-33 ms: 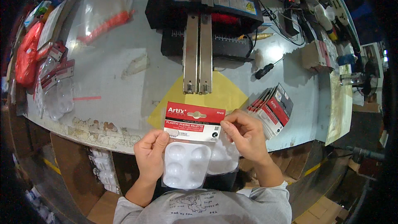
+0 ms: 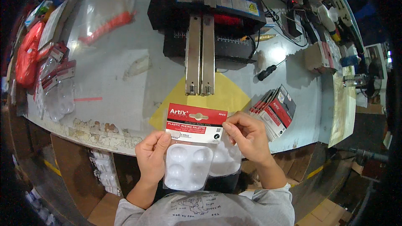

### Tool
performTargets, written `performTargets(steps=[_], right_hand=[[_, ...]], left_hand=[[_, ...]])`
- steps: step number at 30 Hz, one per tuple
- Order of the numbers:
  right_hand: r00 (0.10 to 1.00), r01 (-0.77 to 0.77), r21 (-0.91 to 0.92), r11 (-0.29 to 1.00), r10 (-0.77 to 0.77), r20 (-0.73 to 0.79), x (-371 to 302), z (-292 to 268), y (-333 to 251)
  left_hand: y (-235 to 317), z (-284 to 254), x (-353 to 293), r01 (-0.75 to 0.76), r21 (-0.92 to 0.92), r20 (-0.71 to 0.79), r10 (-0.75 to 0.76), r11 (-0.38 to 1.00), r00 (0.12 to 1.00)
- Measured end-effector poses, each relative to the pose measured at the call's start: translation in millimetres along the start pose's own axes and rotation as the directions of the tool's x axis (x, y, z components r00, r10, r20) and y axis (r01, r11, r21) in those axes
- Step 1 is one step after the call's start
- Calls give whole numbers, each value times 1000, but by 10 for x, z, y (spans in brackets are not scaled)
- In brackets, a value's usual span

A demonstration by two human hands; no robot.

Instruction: The person places white plastic mixing palettes into clear plastic bags, then inserts red and white header cards into the bags and seals them using a heat-sealing machine. The person repeats this process for multiple palettes, stacking the finished packages on the table.

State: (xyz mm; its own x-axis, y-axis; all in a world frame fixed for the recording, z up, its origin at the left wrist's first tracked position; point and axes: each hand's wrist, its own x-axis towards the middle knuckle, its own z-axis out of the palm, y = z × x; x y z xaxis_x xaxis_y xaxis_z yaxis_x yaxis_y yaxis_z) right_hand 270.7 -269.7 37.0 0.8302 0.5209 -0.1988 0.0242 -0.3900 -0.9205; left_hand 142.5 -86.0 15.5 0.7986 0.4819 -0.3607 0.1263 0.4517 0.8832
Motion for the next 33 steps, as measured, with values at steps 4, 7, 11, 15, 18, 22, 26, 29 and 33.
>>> performTargets(steps=[4,7,11,15,18,22,26,29,33], right_hand=[[994,34,48,998,-29,-102,52,-3,-68],[998,3,26,1000,-2,-55,77,3,-116],[999,21,-3,1000,-21,-24,127,14,-132],[981,186,-116,976,-192,-35,168,13,-136],[965,239,-157,958,-253,-74,169,31,-158],[980,140,-96,985,-152,-130,120,65,-197],[993,-90,126,988,99,-68,23,40,-178],[971,-228,241,943,202,129,-82,38,-124],[951,-292,326,899,239,194,-143,69,-52]], left_hand=[[20,42,-57,-92,223,-26,100,971,995],[21,64,-95,-99,311,-9,107,945,994],[1,62,-98,-106,308,37,100,946,994],[-13,69,-81,-70,240,62,57,968,996],[-12,85,-81,-97,339,45,87,936,995],[5,93,-78,-117,349,8,122,930,993],[27,51,-32,-126,369,-67,161,921,985],[10,31,-10,-156,356,-97,203,921,974],[-18,31,7,-164,318,-75,197,934,977]])
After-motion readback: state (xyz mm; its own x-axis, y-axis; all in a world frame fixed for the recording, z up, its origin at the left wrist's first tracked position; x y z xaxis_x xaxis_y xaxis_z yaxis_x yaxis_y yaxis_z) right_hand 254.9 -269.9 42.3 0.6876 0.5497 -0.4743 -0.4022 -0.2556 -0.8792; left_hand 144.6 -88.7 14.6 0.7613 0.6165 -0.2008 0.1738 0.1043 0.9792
